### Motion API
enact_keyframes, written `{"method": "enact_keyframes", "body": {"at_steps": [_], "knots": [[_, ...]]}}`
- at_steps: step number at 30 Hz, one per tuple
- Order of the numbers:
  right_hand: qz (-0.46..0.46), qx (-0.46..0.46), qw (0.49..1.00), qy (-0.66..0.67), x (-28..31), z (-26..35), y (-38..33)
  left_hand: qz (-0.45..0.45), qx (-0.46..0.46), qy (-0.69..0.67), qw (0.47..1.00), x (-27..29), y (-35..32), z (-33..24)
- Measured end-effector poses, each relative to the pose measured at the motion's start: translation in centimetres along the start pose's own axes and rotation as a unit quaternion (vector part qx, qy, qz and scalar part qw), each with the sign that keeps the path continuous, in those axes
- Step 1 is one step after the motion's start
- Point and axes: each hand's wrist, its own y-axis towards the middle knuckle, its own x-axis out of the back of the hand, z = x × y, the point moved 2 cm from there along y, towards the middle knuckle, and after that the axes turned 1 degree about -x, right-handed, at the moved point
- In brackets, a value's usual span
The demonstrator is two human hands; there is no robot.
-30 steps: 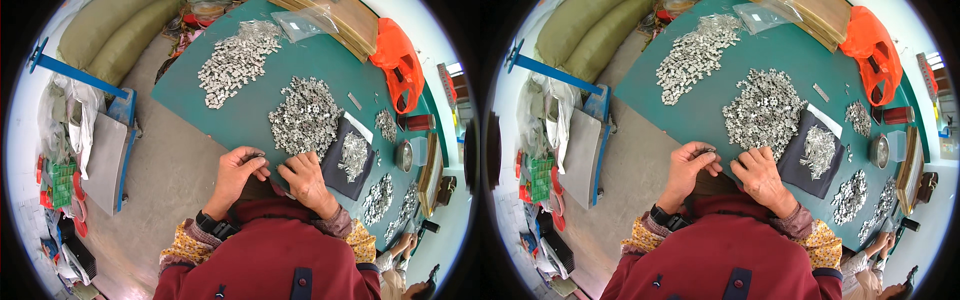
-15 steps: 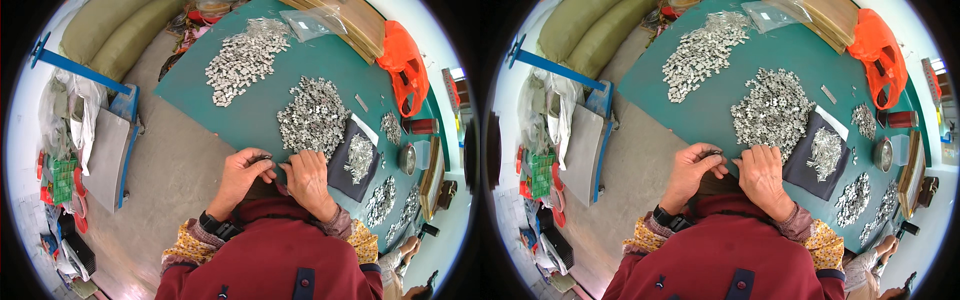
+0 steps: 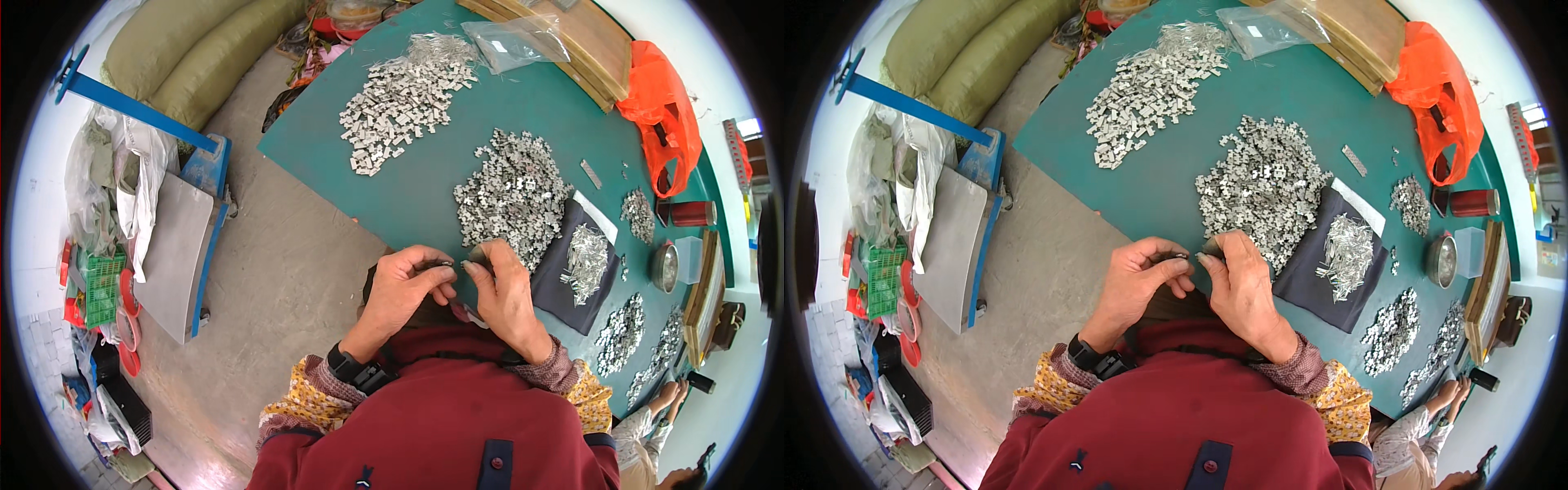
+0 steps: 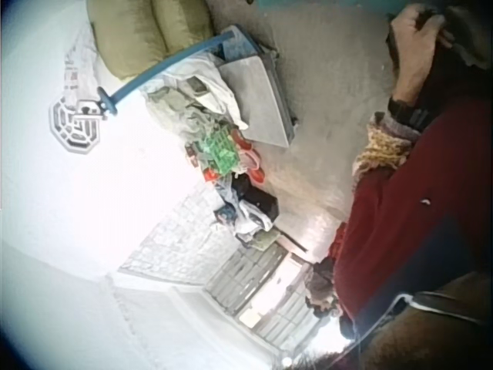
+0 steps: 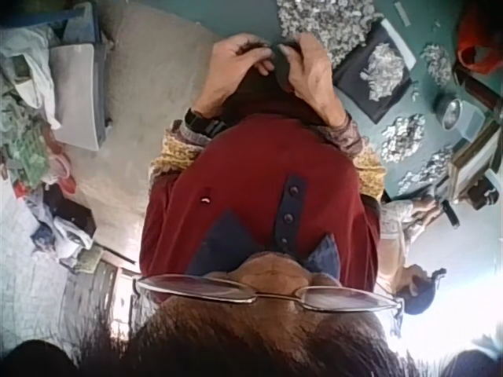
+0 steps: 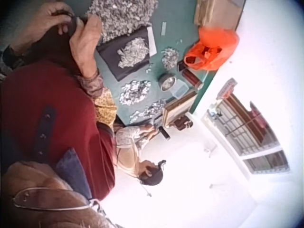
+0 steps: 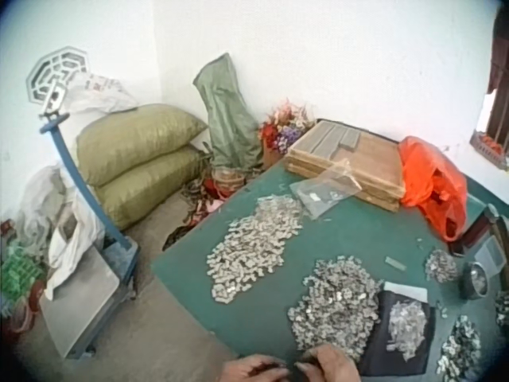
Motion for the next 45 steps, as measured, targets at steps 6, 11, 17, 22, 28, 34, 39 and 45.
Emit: {"method": "enact_keyframes", "body": {"at_steps": [6,11,17,22,28,34,39,45], "knots": [[-0.007,-0.046,0.996,0.079,1.6,0.2,-0.9,0.04,-0.004,0.007,0.999,-2.4,0.1,-0.4],[-0.034,-0.025,0.996,0.078,2.6,-0.5,-2.3,0.054,-0.012,0.049,0.997,-3.9,-0.1,-0.4],[-0.044,-0.034,0.993,0.104,3.2,-0.9,-3.5,0.051,-0.034,0.116,0.991,-5.2,-0.4,-0.7],[-0.08,0.048,0.994,0.064,3.1,-0.9,-3.7,0.049,-0.066,0.116,0.99,-5.4,-0.2,0.1],[-0.099,0.023,0.994,0.04,3.7,-1.3,-2.8,0.029,-0.047,0.078,0.995,-4.3,-0.2,-0.3],[-0.082,-0.018,0.994,-0.069,3.4,-3.1,-3.2,-0.026,-0.053,0.006,0.998,-1.4,0.2,-0.1],[-0.042,0.069,0.984,-0.158,2.1,-2.9,-2.5,-0.022,-0.045,-0.015,0.999,-1.0,0.2,-0.2],[0.023,0.142,0.971,-0.193,2.1,-2.3,-2.0,-0.006,-0.038,-0.006,0.999,-0.6,0.2,0.2]]}}
